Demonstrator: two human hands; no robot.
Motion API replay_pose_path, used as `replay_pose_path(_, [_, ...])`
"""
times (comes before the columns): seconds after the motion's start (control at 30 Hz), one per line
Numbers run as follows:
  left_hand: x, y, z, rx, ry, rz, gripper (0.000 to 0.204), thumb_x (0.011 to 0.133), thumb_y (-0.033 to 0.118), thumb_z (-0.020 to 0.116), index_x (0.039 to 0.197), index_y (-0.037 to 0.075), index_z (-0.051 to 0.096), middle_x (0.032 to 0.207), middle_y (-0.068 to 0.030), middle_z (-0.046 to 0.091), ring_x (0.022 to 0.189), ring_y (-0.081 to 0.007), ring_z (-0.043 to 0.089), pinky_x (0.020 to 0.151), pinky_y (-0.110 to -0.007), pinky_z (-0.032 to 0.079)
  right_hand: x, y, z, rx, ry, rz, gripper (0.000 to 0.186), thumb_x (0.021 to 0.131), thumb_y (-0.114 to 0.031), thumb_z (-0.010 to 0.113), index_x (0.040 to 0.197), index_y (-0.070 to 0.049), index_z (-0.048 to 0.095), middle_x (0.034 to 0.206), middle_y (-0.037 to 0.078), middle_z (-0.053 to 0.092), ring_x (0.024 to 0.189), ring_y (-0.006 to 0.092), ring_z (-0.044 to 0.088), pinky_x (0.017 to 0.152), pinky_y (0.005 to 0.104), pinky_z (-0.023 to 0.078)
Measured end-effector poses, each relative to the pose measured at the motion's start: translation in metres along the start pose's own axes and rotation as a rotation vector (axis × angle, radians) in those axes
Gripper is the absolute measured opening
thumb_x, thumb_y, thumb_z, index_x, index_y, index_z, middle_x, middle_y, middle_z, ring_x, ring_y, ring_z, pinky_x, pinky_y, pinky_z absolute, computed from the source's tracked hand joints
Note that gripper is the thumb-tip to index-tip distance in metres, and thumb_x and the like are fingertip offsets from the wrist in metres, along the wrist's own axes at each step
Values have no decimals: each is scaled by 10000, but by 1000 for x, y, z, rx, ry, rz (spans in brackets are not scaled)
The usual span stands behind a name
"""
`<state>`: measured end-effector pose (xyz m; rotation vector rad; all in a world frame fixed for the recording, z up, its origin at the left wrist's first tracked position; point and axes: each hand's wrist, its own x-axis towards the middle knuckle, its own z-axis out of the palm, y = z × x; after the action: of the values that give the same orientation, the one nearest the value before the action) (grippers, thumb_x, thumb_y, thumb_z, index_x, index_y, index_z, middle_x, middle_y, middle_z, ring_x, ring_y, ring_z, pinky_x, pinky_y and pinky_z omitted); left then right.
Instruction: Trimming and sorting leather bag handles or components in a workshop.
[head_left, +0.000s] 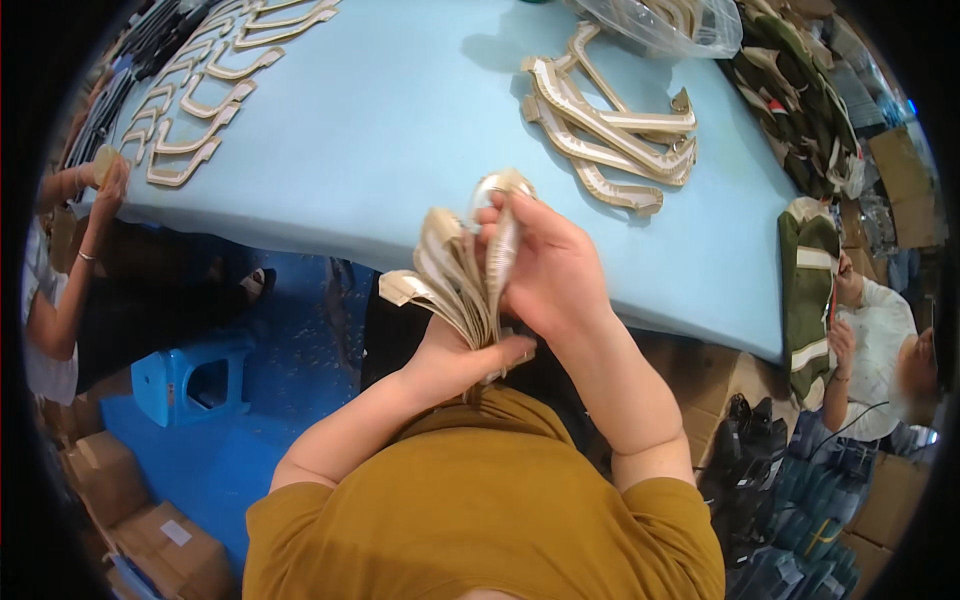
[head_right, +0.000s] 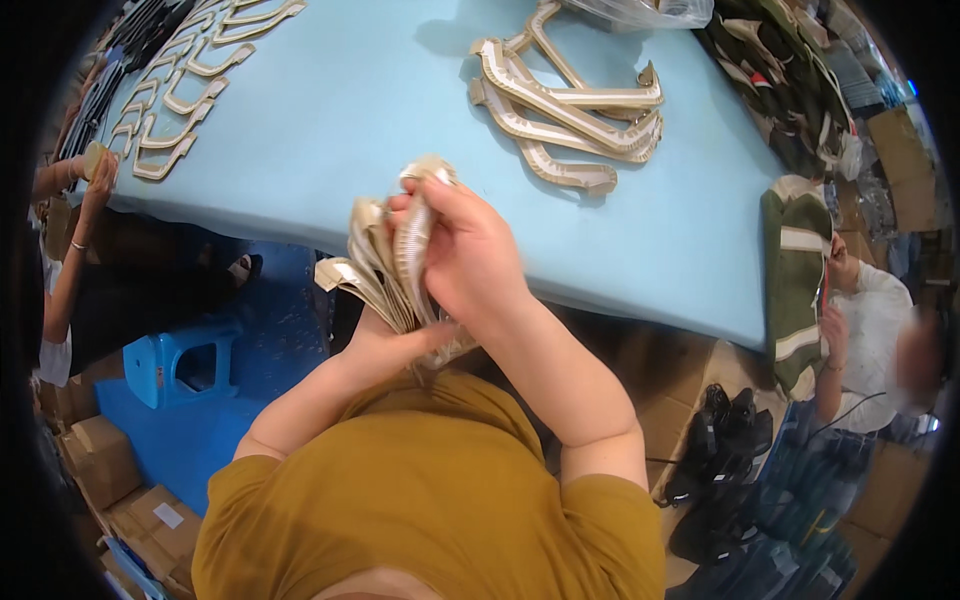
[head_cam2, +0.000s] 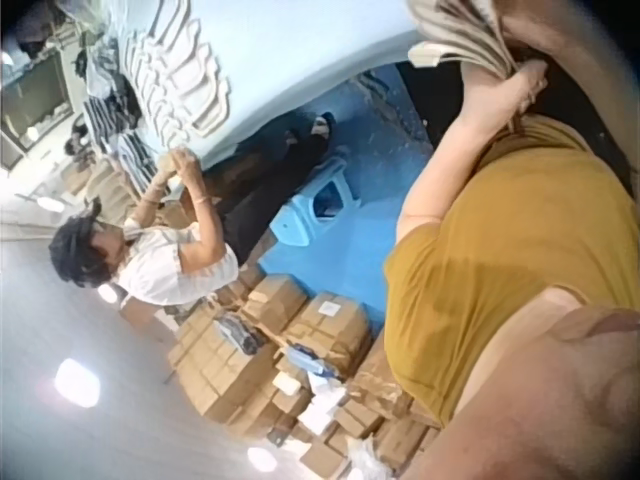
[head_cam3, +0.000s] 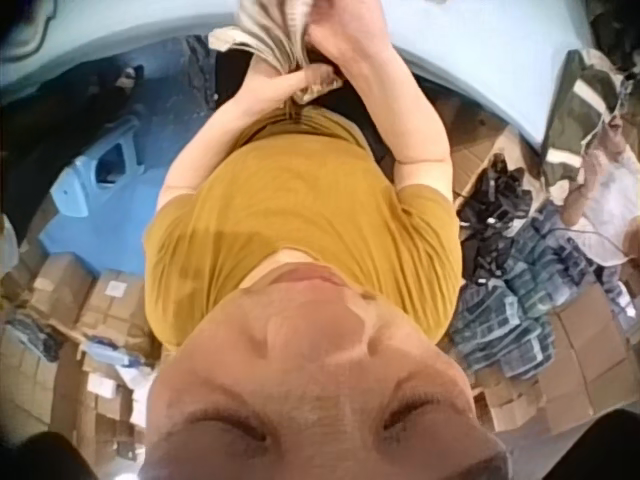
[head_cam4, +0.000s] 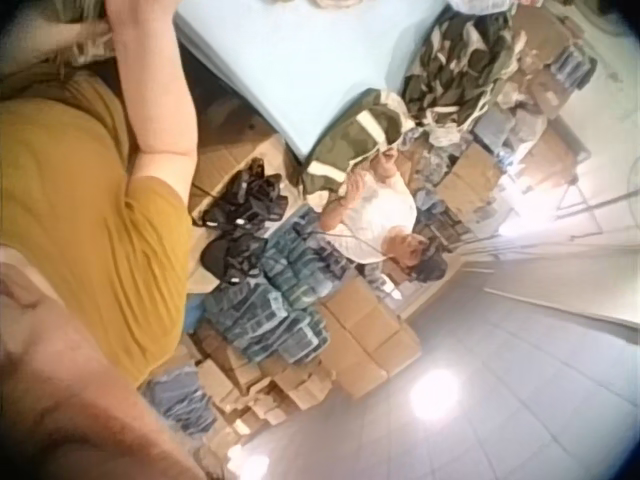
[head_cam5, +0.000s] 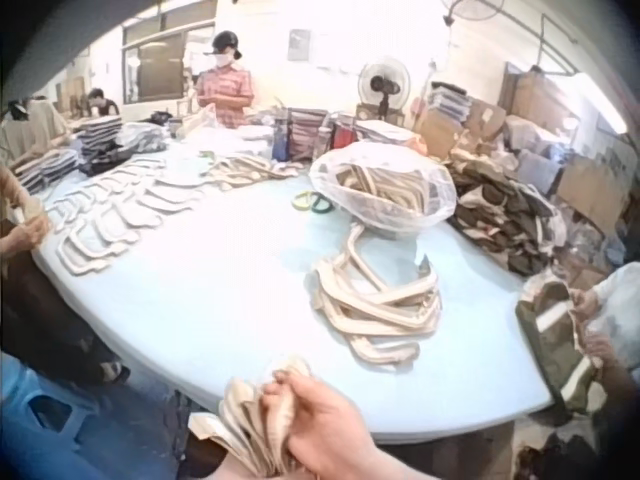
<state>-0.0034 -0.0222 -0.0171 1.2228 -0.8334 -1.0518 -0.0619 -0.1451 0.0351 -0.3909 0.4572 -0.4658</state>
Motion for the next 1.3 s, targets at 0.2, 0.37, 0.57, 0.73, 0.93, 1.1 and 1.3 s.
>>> replay_pose_path(0.2, [7,19,-49,-602,168,-85,238,846,173,552,1027,21,525,739,-39,529,577,-77,447,522,-200,381,-7,-42,6,-833,-40,-426,300,917,-243,440,1052,-10,572,963,60,590,858,135,539,807,286,434])
replay_pose_path(0.37, [9,40,-90,-1026,206,24,200,909,191,482,1031,39,530,749,-27,468,612,-74,371,537,-179,360,-41,-43,-43,-791,-153,-216,183,882,-110,503,1008,7,567,923,60,596,834,120,555,766,265,451])
replay_pose_path(0.57, [7,46,-95,-1208,88,14,210,889,178,502,1044,38,527,750,-26,457,625,-109,364,542,-216,385,-45,-19,-48,-877,-251,-198,294,821,-92,600,1096,-12,533,997,44,520,843,102,512,724,233,451])
replay_pose_path(0.73, [9,49,-89,-1274,70,-20,213,888,166,500,1049,31,529,750,-23,463,621,-113,361,542,-217,378,-37,-7,-35,-1256,-432,-142,555,756,-137,673,1254,-78,434,1125,75,459,912,150,486,744,258,442])
replay_pose_path(0.93, [16,51,-84,-1294,62,-82,205,881,157,515,1043,33,532,750,-22,476,612,-108,365,527,-224,389,-30,7,-28,-1380,-443,-288,441,726,-103,684,1132,-69,513,929,53,481,795,138,492,671,258,434])
replay_pose_path(1.1, [19,49,-89,-1139,189,-111,207,876,164,534,1034,30,533,796,-54,551,630,-124,443,552,-245,465,-31,11,-26,-1279,-353,-305,305,727,-51,683,992,-31,535,861,42,484,718,122,481,646,248,431])
replay_pose_path(1.3, [25,51,-92,-1042,229,-109,212,905,157,482,1058,15,519,779,-44,502,606,-104,409,524,-225,447,-32,12,-34,-1117,-370,-313,253,752,-30,668,976,-23,550,868,24,487,746,101,482,661,247,423])
